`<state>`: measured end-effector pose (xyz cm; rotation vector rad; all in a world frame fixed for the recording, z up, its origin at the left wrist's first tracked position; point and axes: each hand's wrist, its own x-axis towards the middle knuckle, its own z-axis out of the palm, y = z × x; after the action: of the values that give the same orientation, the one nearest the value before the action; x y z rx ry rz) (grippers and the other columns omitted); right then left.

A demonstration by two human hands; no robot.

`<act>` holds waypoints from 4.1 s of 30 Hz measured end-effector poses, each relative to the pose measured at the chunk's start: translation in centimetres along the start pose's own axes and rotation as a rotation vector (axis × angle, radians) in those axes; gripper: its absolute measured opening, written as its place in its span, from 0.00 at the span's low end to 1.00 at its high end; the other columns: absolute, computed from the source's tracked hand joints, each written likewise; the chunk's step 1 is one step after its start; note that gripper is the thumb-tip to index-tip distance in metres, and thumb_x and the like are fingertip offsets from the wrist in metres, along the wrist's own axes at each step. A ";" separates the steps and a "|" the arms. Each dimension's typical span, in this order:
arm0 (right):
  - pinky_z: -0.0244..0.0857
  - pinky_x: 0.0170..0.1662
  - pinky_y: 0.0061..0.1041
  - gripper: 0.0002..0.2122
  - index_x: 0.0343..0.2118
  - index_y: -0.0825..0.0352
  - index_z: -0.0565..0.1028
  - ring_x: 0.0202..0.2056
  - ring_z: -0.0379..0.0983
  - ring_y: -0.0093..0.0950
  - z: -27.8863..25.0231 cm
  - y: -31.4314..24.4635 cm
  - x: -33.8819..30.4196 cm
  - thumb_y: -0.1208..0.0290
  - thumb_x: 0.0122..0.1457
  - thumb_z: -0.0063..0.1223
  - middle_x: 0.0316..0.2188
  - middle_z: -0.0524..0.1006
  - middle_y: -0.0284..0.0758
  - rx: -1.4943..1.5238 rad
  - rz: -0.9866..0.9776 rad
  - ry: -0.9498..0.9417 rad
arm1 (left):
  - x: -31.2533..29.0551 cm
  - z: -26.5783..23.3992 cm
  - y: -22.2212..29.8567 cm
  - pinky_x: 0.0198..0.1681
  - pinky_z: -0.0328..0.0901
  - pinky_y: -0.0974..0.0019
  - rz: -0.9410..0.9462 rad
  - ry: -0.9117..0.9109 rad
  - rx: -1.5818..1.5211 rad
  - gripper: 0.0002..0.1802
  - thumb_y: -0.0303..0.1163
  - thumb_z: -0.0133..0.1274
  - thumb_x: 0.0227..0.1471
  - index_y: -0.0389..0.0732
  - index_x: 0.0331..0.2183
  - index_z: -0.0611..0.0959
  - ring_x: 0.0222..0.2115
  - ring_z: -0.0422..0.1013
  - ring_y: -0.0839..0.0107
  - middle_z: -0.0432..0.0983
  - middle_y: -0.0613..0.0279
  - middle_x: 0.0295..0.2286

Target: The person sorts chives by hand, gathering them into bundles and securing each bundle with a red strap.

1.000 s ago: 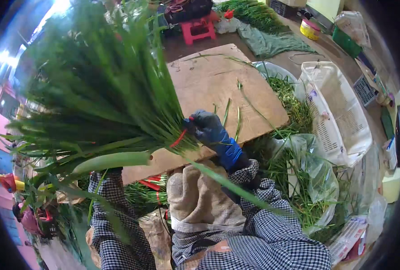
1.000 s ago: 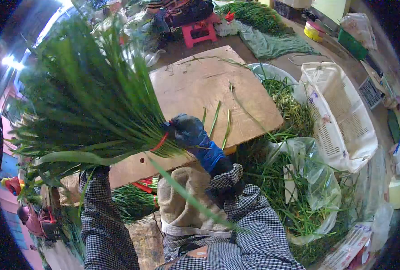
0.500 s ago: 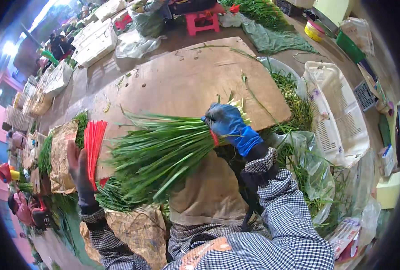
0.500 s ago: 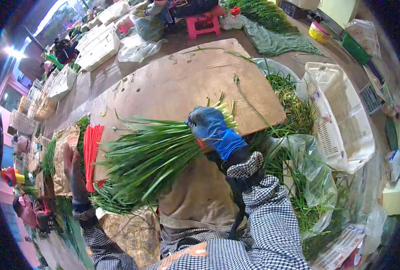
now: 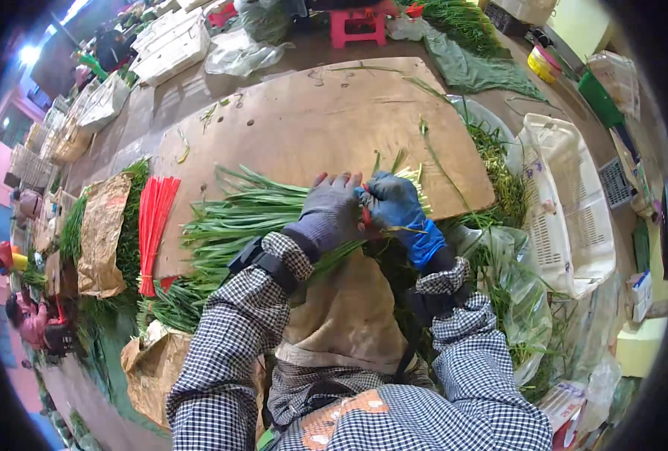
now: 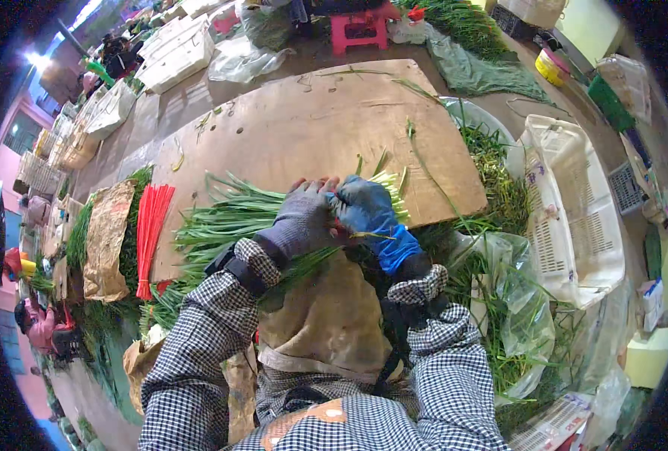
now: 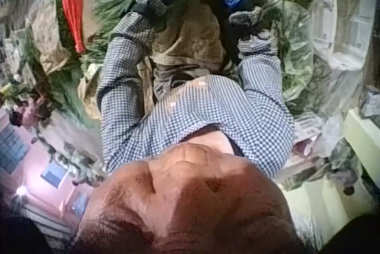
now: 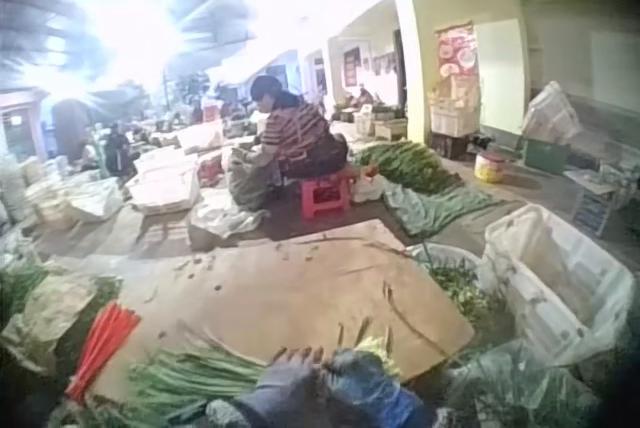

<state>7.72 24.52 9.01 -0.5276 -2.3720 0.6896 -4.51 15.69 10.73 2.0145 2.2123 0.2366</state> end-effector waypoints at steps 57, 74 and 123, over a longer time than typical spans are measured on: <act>0.54 0.21 0.22 0.12 0.16 0.67 0.68 0.17 0.60 0.22 -4.9 -27.8 -8.0 0.72 0.56 0.49 0.15 0.66 0.29 0.696 -0.423 -0.340 | -28.0 -6.4 1.6 0.56 0.47 0.45 0.567 0.865 -2.241 0.53 0.73 0.31 0.41 0.36 0.53 0.61 0.51 0.59 0.56 0.61 0.48 0.50; 0.62 0.26 0.27 0.09 0.24 0.69 0.74 0.22 0.71 0.32 -19.7 -22.1 2.7 0.68 0.52 0.52 0.20 0.73 0.40 -0.477 -0.366 0.333 | -29.6 -6.8 -0.8 0.55 0.53 0.53 0.201 0.859 -1.937 0.38 0.56 0.40 0.52 0.40 0.55 0.58 0.50 0.61 0.58 0.62 0.49 0.49; 0.60 0.23 0.16 0.06 0.29 0.69 0.76 0.18 0.66 0.17 -4.2 -10.7 -5.6 0.71 0.54 0.53 0.21 0.72 0.29 0.327 0.215 -0.064 | -50.5 -9.4 -15.7 0.45 0.61 0.62 -1.024 0.329 0.144 0.32 0.33 0.61 0.35 0.39 0.45 0.70 0.43 0.67 0.56 0.70 0.49 0.40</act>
<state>12.41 14.67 15.66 -0.6276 -2.2163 1.1813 -17.07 -36.19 16.54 0.6801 3.1827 0.2870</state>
